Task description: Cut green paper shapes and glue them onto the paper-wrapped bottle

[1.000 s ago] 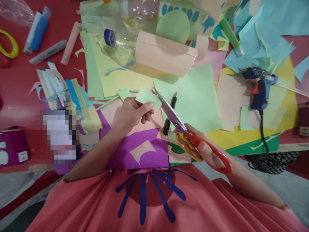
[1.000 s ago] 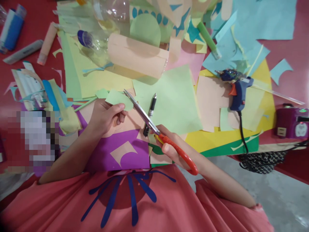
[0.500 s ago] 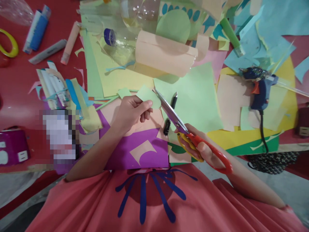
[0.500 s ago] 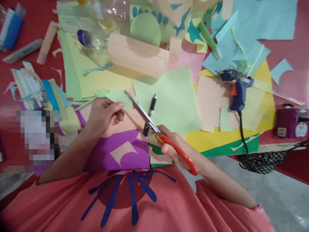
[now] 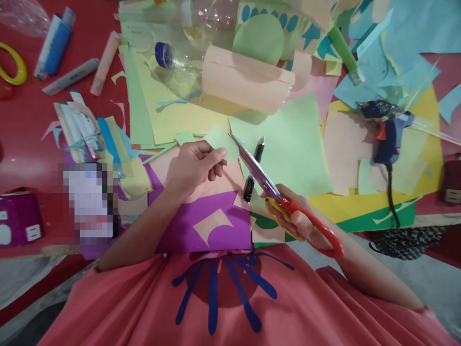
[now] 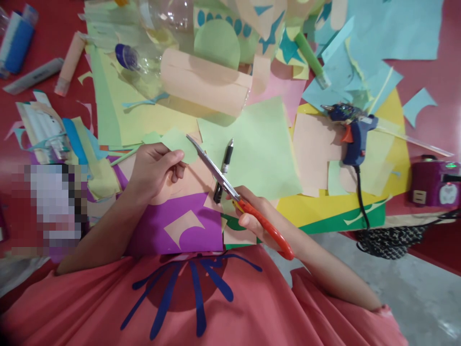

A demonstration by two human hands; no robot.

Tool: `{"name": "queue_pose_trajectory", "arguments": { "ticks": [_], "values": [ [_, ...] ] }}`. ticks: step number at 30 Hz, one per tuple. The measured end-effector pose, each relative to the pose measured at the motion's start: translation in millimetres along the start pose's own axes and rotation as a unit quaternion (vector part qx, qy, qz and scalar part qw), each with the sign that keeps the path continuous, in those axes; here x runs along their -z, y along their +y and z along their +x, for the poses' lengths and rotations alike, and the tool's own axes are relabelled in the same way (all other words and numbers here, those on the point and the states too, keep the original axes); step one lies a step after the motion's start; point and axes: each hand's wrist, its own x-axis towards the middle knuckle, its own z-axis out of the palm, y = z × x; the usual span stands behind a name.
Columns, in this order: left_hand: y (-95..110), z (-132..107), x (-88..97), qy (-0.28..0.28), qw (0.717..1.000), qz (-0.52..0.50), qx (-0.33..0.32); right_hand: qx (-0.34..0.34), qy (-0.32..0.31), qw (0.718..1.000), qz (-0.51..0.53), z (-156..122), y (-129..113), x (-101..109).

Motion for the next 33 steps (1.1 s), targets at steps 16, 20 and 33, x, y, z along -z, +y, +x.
{"name": "queue_pose_trajectory", "arguments": {
  "ticks": [16,20,33],
  "values": [
    [9.9,10.0,35.0,0.137,0.983,-0.003,-0.122,0.085,0.296,0.771,-0.557,-2.9,-7.9,65.8],
    [7.7,8.5,36.9,0.152,0.98,-0.022,-0.127,0.065,0.334,0.754,-0.562,0.1,1.1,84.4],
    [-12.9,-11.0,11.7,0.032,0.992,0.114,-0.055,0.242,0.267,0.842,-0.402,59.1,-24.3,23.9]
  ]
}}
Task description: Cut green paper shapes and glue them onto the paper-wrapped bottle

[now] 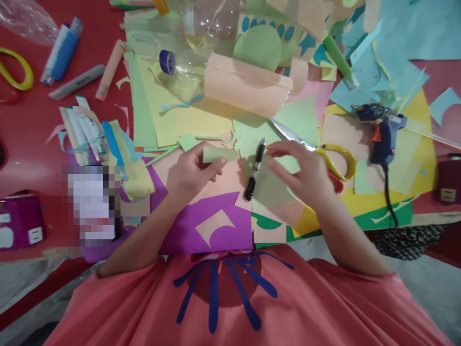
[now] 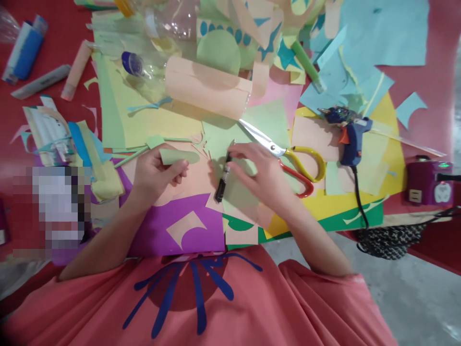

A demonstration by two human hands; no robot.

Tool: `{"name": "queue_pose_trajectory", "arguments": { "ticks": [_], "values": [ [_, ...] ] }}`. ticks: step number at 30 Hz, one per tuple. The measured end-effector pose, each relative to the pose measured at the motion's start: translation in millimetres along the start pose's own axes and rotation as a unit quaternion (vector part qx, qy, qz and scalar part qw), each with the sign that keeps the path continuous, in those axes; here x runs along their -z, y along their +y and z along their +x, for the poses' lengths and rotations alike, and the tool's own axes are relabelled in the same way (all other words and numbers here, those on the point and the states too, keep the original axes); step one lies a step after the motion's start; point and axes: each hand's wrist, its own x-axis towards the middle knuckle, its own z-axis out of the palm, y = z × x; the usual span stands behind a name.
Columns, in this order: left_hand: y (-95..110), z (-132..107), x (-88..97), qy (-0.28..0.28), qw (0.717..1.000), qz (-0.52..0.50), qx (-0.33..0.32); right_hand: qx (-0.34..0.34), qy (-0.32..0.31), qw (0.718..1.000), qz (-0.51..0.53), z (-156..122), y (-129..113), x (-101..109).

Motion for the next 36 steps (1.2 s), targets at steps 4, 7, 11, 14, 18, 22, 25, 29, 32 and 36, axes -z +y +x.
{"name": "queue_pose_trajectory", "arguments": {
  "ticks": [4,7,11,14,18,22,25,29,32,36],
  "values": [
    [-13.2,-1.0,0.7,-0.02,0.995,0.094,-0.039,0.045,-0.055,0.991,0.114,12.4,-6.7,-39.4],
    [-15.4,0.2,3.4,-0.028,0.986,0.154,-0.062,0.049,-0.052,0.99,0.118,12.1,-3.4,-50.9],
    [-7.7,4.8,13.0,0.0,0.969,0.197,-0.151,0.105,0.0,0.99,0.092,10.5,4.7,-48.1],
    [-4.5,14.7,29.2,0.134,0.933,0.252,-0.219,0.107,0.022,0.994,0.033,13.3,10.9,-43.4],
    [-11.4,30.4,50.1,0.197,0.896,0.35,-0.191,0.082,0.061,0.994,-0.036,16.4,17.3,-41.6],
    [-22.9,36.1,55.4,0.204,0.908,0.329,-0.16,0.073,0.127,0.988,-0.048,15.1,21.5,-44.0],
    [-28.4,35.6,54.3,0.209,0.909,0.323,-0.16,0.052,0.122,0.991,-0.035,14.2,23.2,-45.5],
    [-24.4,34.6,53.7,0.205,0.914,0.318,-0.146,0.067,0.127,0.989,-0.042,15.4,22.8,-44.5],
    [-14.0,31.6,49.9,0.183,0.945,0.209,-0.176,0.078,0.12,0.989,-0.049,16.7,19.3,-41.7],
    [-1.5,21.1,31.0,-0.002,0.994,-0.088,-0.063,0.177,0.093,0.978,0.054,14.6,11.8,-42.3]
  ]
}}
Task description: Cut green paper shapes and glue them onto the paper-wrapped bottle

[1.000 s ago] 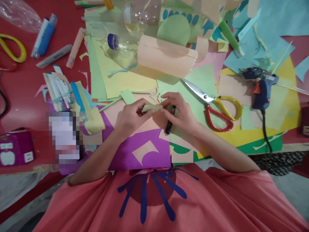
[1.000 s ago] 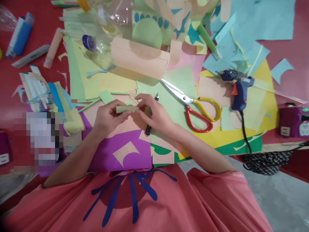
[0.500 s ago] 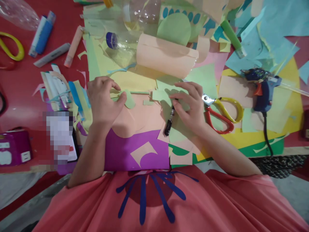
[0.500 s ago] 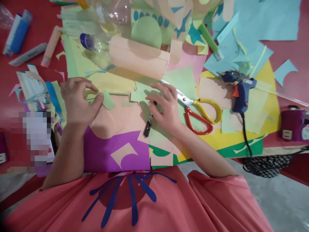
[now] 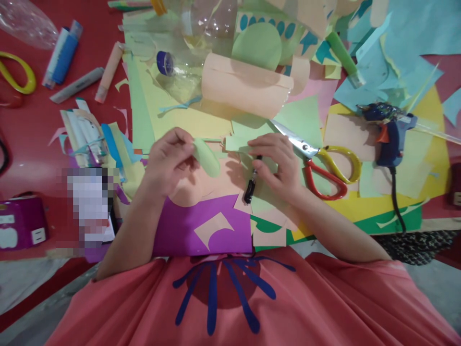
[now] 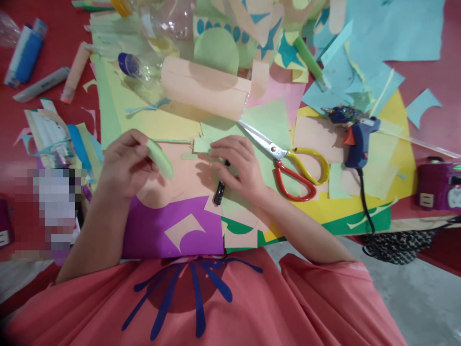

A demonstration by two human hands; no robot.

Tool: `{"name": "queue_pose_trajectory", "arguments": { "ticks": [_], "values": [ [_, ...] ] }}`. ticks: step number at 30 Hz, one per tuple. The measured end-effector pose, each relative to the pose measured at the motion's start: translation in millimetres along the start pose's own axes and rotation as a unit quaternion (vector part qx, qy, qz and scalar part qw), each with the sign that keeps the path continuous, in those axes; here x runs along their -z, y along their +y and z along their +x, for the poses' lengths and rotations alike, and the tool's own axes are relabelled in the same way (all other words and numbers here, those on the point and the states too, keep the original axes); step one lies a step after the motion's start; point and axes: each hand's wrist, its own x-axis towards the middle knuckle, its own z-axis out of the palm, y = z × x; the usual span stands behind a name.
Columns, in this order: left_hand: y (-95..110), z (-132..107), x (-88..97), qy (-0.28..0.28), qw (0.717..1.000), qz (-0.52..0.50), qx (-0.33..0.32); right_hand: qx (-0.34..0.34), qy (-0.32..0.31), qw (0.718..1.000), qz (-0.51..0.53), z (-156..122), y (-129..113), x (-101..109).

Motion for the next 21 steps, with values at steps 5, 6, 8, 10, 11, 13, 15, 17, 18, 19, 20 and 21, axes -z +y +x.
{"name": "queue_pose_trajectory", "arguments": {
  "ticks": [5,6,8,10,11,13,15,17,18,19,20,21],
  "values": [
    [-1.5,-12.9,-29.2,-0.05,0.998,-0.027,0.019,-0.041,-0.068,0.969,0.235,-9.2,-10.2,-8.2],
    [-2.7,-14.3,-31.9,-0.045,0.999,-0.023,0.017,-0.072,-0.08,0.956,0.274,-10.6,-11.7,-9.1],
    [-5.1,-15.7,-34.0,-0.043,0.999,-0.019,0.019,-0.123,-0.097,0.933,0.325,-11.8,-13.5,-9.3],
    [-7.2,-16.0,-33.6,-0.044,0.999,-0.018,0.022,-0.161,-0.104,0.92,0.342,-10.8,-14.0,-8.3],
    [-8.1,-16.0,-33.3,-0.046,0.999,-0.016,0.019,-0.175,-0.106,0.917,0.344,-9.8,-14.0,-7.7],
    [-9.6,-15.7,-33.4,-0.048,0.999,-0.01,0.004,-0.194,-0.108,0.914,0.34,-7.5,-13.7,-7.1],
    [-10.6,-15.7,-34.4,-0.049,0.999,-0.004,-0.016,-0.207,-0.107,0.912,0.338,-5.6,-14.0,-7.4],
    [-11.8,-15.9,-35.4,-0.049,0.998,0.006,-0.036,-0.216,-0.097,0.91,0.34,-4.5,-14.9,-8.0],
    [-12.5,-16.2,-35.5,-0.047,0.998,0.012,-0.047,-0.22,-0.088,0.91,0.34,-4.2,-15.4,-8.2],
    [-13.4,-16.6,-35.2,-0.045,0.997,0.014,-0.059,-0.228,-0.078,0.909,0.339,-4.0,-15.8,-8.2],
    [-14.4,-17.2,-34.5,-0.044,0.996,0.014,-0.073,-0.238,-0.068,0.907,0.34,-3.8,-16.2,-8.0],
    [-15.5,-17.9,-33.5,-0.043,0.995,0.01,-0.087,-0.25,-0.059,0.905,0.34,-3.6,-16.5,-7.5]
  ]
}}
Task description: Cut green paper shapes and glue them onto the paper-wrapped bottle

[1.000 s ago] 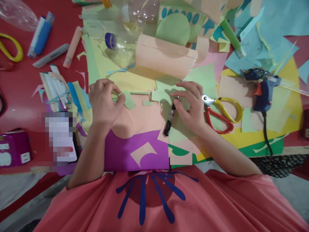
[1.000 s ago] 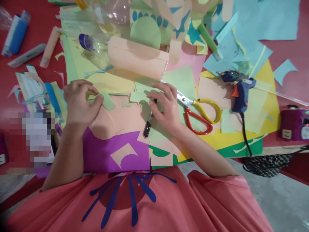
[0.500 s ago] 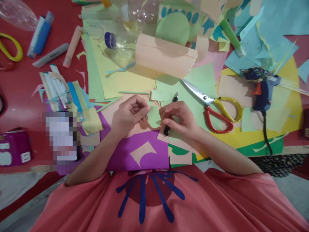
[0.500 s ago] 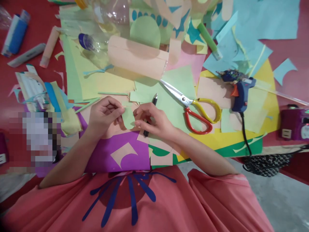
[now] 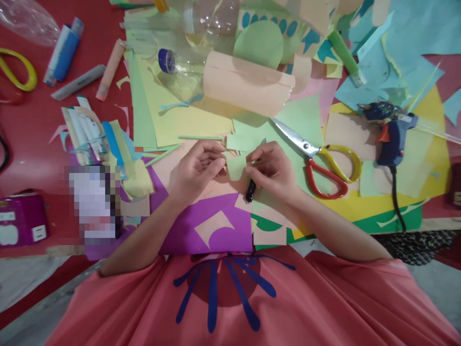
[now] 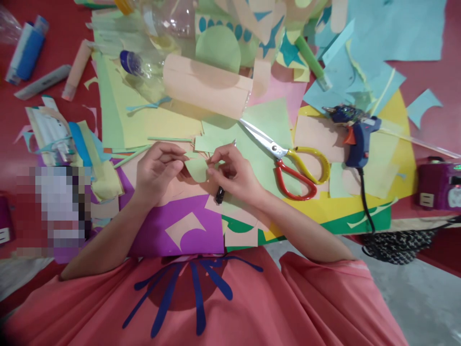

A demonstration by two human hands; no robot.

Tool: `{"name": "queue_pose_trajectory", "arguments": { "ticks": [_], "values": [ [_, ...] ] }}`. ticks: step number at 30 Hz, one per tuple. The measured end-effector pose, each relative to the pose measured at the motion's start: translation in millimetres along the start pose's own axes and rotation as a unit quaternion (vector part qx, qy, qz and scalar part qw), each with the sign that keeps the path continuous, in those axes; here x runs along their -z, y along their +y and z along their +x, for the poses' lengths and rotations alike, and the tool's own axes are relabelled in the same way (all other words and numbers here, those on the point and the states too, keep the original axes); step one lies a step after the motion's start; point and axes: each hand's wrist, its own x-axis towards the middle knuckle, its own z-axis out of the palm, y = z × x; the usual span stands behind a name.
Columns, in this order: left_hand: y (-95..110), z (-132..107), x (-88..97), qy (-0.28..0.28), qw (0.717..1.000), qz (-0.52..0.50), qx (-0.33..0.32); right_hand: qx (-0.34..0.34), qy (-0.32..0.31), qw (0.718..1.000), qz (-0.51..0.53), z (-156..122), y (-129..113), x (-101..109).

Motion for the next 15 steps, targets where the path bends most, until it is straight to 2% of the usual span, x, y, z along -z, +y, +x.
{"name": "queue_pose_trajectory", "arguments": {
  "ticks": [3,5,8,10,15],
  "values": [
    [-2.1,-3.1,4.0,-0.014,0.999,0.016,-0.04,-0.025,0.03,0.999,0.016,0.1,-1.8,1.9],
    [-2.5,-4.3,6.7,-0.039,0.993,0.073,-0.081,-0.033,0.047,0.998,0.027,0.6,-3.2,3.2],
    [-2.9,-4.0,9.5,-0.078,0.97,0.163,-0.163,-0.04,0.069,0.996,0.04,1.7,-5.1,4.1],
    [-3.7,-3.1,10.3,-0.084,0.956,0.187,-0.209,-0.046,0.075,0.995,0.043,2.4,-6.0,4.0],
    [-5.8,-1.7,10.8,-0.093,0.942,0.203,-0.25,-0.051,0.07,0.995,0.049,3.1,-6.7,3.2]
  ]
}}
